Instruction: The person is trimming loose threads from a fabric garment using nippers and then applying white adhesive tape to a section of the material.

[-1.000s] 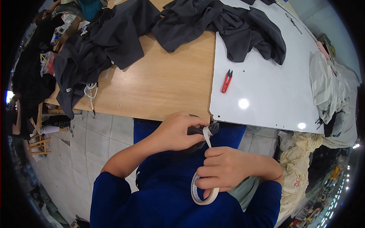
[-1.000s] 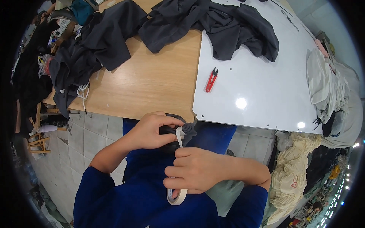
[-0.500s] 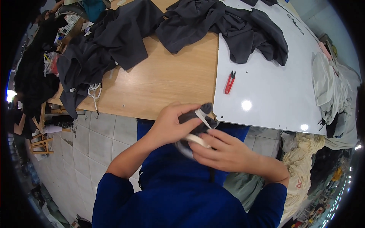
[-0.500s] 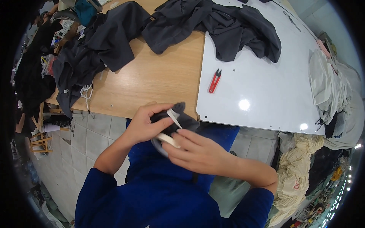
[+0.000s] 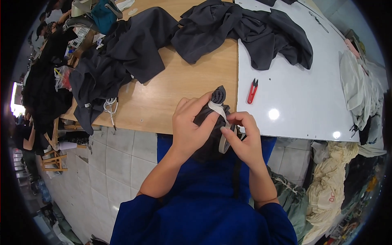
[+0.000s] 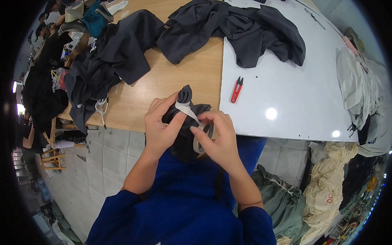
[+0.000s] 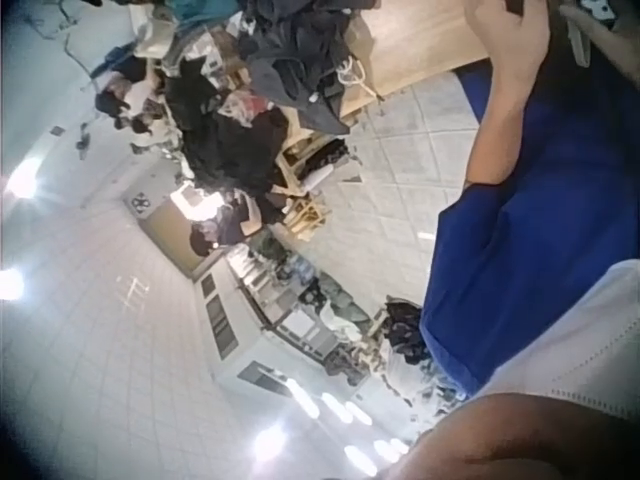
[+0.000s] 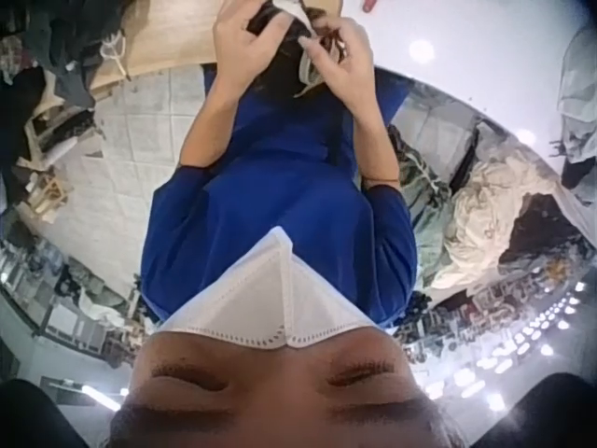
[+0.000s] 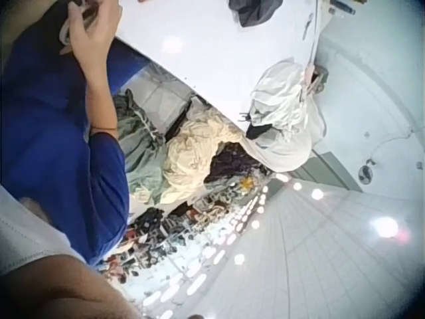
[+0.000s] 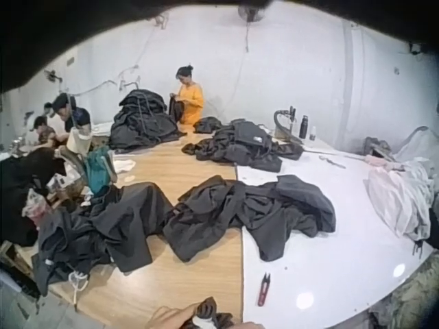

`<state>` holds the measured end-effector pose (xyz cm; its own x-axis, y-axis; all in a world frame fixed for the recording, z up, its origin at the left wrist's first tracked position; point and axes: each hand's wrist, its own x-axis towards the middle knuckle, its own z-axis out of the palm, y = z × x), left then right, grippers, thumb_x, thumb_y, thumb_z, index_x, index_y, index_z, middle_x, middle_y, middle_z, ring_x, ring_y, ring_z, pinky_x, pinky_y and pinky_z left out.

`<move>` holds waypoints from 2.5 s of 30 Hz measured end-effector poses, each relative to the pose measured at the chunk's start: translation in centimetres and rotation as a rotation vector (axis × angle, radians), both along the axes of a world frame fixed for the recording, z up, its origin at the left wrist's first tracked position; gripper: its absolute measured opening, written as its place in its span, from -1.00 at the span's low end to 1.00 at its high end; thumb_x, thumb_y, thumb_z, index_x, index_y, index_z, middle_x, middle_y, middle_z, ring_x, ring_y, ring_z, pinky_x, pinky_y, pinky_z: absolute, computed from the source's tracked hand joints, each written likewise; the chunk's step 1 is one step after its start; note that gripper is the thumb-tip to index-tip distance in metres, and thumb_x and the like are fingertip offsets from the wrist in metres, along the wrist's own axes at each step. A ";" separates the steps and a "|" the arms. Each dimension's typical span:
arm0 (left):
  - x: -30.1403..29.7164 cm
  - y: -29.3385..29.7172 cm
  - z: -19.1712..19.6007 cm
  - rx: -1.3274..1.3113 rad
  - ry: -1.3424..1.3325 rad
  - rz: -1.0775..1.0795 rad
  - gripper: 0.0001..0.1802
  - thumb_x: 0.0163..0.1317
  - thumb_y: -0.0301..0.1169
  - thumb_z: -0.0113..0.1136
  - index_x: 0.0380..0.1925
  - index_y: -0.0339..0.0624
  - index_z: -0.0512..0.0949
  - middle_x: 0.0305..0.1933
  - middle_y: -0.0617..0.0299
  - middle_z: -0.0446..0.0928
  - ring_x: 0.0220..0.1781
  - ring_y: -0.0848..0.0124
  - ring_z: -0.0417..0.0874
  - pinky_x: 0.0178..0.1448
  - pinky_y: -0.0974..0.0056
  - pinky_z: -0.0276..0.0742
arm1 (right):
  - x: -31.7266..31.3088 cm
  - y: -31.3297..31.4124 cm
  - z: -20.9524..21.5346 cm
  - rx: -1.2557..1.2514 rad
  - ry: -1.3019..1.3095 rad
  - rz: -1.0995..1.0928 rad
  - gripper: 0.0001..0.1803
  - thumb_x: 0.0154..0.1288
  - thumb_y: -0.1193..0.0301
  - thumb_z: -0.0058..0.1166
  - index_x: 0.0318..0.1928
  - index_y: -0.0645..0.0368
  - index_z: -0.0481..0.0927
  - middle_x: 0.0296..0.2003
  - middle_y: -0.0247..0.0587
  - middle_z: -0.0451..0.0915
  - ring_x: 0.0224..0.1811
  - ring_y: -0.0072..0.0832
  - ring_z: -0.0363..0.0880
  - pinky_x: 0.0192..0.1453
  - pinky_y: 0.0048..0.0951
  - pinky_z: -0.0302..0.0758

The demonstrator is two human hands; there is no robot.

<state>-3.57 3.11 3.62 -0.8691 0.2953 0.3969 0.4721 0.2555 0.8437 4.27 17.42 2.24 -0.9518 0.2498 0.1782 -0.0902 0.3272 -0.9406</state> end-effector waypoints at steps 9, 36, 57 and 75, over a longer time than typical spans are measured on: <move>-0.1 -0.4 -0.3 -0.051 0.034 0.006 -0.57 -0.09 -0.52 0.27 -0.11 -0.30 0.56 -0.36 0.16 0.58 -0.34 0.28 0.43 -0.16 0.30 0.37 | 0.4 1.6 2.6 0.632 0.197 -0.061 -0.78 -0.19 0.55 0.19 -0.44 0.08 0.47 -0.36 -0.36 0.54 -0.23 -0.33 0.42 0.03 -0.27 0.23; -0.6 -1.7 -0.2 0.400 -0.859 -0.217 -0.62 0.11 -0.53 0.23 -0.04 -0.44 0.51 -0.17 0.17 0.60 -0.14 0.51 0.59 -0.02 0.45 0.48 | -0.4 5.6 2.9 1.445 0.685 -0.076 -0.60 -0.19 0.34 0.10 -0.20 -0.23 0.67 -0.32 -0.73 0.45 -0.26 -0.62 0.16 0.04 -0.39 -0.08; -0.6 -3.1 -2.3 0.055 -0.395 -0.313 -0.70 0.05 -0.39 0.31 -0.19 -0.25 0.61 -0.36 0.27 0.56 -0.30 0.49 0.47 -0.11 0.37 0.37 | -1.7 3.4 -3.1 1.171 0.694 -0.182 -0.62 -0.18 0.38 0.23 -0.24 -0.32 0.69 -0.23 -0.70 0.56 -0.21 -0.60 0.24 -0.02 -0.42 -0.04; -0.6 -4.3 -4.6 0.394 -0.771 -0.321 -0.62 0.05 -0.49 0.33 -0.08 -0.29 0.53 -0.20 0.28 0.57 -0.19 0.53 0.51 -0.06 0.44 0.42 | -2.8 2.2 -5.8 1.012 0.653 -0.306 -0.71 -0.19 0.42 0.22 -0.34 -0.22 0.64 -0.24 -0.72 0.57 -0.24 -0.61 0.28 -0.02 -0.42 -0.04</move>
